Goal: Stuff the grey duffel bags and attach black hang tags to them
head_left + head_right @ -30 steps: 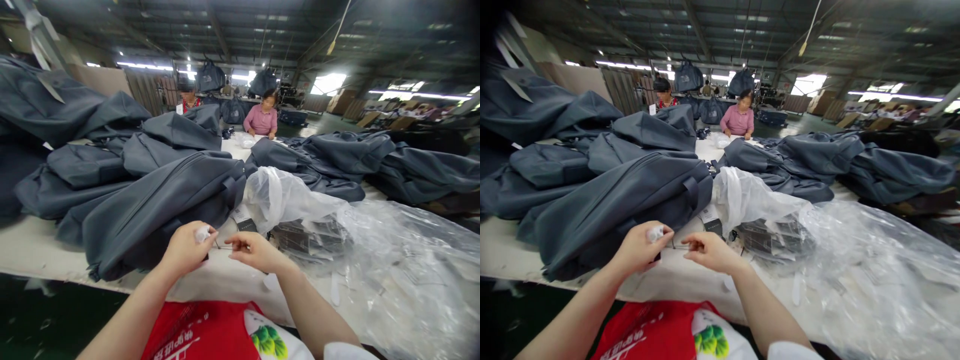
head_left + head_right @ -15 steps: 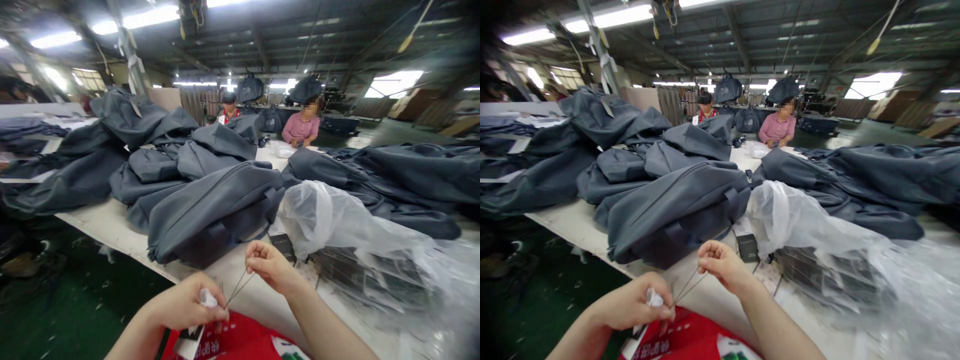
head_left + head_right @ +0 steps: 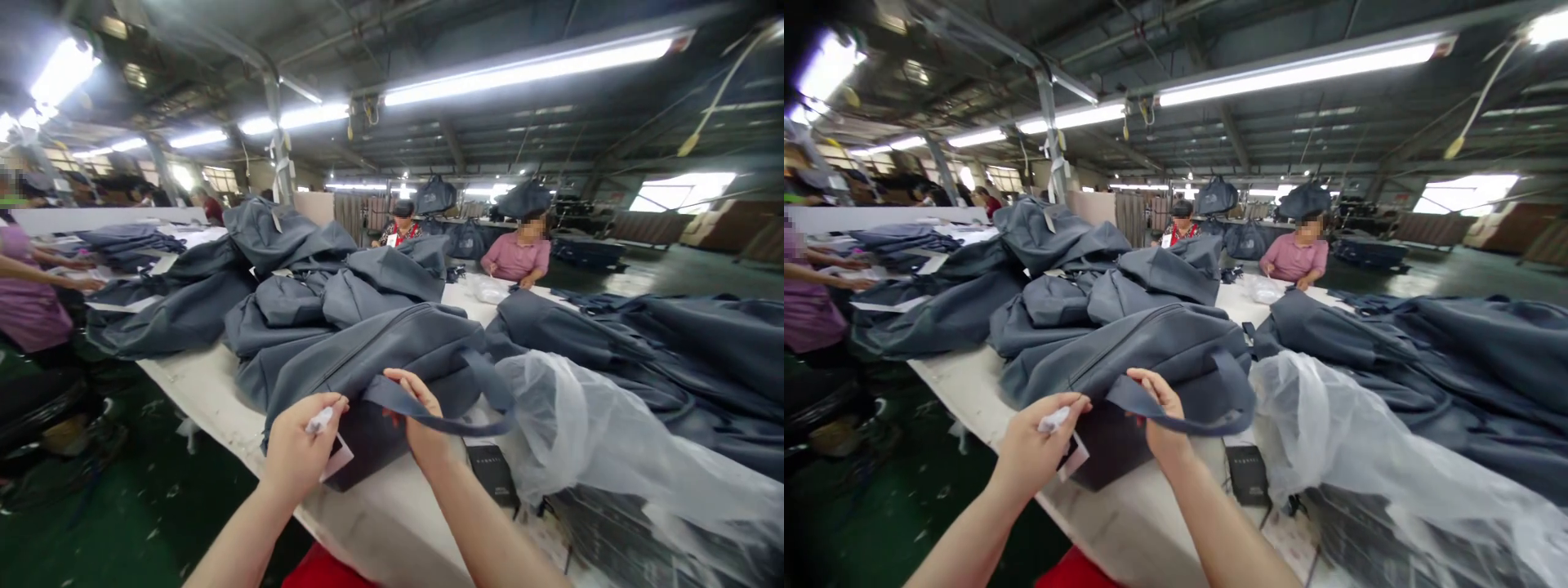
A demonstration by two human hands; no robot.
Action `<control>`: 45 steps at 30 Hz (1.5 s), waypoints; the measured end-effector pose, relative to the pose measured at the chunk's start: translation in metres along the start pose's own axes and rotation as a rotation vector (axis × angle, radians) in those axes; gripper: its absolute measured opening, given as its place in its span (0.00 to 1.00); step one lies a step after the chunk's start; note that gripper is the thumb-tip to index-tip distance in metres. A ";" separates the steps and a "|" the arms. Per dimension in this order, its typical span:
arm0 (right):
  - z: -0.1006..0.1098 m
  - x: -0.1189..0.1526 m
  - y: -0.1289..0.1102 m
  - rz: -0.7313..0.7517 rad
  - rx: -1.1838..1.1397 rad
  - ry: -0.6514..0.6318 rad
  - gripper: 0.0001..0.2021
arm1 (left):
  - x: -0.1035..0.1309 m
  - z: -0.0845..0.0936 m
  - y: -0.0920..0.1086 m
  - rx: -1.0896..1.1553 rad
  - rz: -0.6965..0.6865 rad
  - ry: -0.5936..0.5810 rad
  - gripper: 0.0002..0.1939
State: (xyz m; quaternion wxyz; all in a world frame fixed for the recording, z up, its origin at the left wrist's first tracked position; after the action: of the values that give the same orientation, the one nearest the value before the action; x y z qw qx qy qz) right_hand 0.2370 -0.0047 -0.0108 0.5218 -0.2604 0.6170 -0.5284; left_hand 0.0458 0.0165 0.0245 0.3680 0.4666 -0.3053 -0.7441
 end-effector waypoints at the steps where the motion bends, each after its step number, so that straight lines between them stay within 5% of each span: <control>1: 0.003 -0.007 -0.011 0.043 0.021 -0.050 0.16 | -0.006 -0.002 0.000 0.006 0.000 0.009 0.14; 6: 0.014 -0.033 -0.048 0.340 0.291 -0.174 0.10 | -0.019 -0.007 0.003 -0.007 -0.003 0.067 0.13; 9: 0.015 -0.042 -0.060 0.387 0.406 -0.197 0.23 | -0.021 -0.012 0.004 -0.053 -0.033 0.078 0.13; 11: 0.012 -0.045 -0.065 0.385 0.443 -0.252 0.18 | -0.020 -0.014 0.005 -0.101 -0.074 0.047 0.14; 13: 0.009 -0.048 -0.066 0.359 0.404 -0.338 0.06 | -0.019 -0.015 0.006 -0.157 -0.124 -0.006 0.14; 19: 0.004 -0.061 -0.057 -0.040 -0.188 -0.589 0.16 | -0.014 -0.024 0.012 -0.441 -0.145 -0.247 0.24; 22: 0.004 -0.070 -0.055 -0.045 -0.174 -0.615 0.16 | -0.018 -0.035 0.016 -0.551 -0.055 -0.236 0.18; 25: 0.012 -0.080 -0.049 0.121 0.117 -0.515 0.18 | -0.028 -0.038 0.010 -0.305 0.000 -0.198 0.12; 27: 0.022 -0.083 -0.039 0.300 0.388 -0.419 0.19 | -0.038 -0.033 -0.004 0.001 0.160 -0.116 0.18; 30: 0.034 -0.072 -0.021 0.424 0.535 -0.365 0.17 | -0.056 -0.021 -0.031 0.275 0.382 -0.048 0.25; 36: 0.032 -0.027 -0.012 0.225 0.219 -0.486 0.18 | -0.088 -0.013 -0.064 0.288 0.300 -0.037 0.18; 42: 0.024 0.008 -0.040 0.284 0.547 -0.699 0.17 | -0.103 -0.014 -0.073 0.245 0.311 -0.025 0.16; 45: 0.022 0.029 -0.034 0.206 0.498 -0.788 0.24 | -0.104 -0.017 -0.075 0.207 0.339 0.003 0.16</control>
State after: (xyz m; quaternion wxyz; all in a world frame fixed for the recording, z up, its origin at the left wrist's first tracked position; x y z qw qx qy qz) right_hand 0.2399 -0.0486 0.0119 0.8123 -0.2453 0.2494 -0.4667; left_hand 0.0727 0.1414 0.0070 0.4387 0.4449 -0.4538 -0.6353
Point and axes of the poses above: each hand's wrist, its own x-axis away from the middle knuckle, its own z-axis out of the back of the hand, y = z × x, the point moved 1 cm from there along -x, towards the middle knuckle, and after that the axes turned 13 degrees about x, right-handed, at the moved point
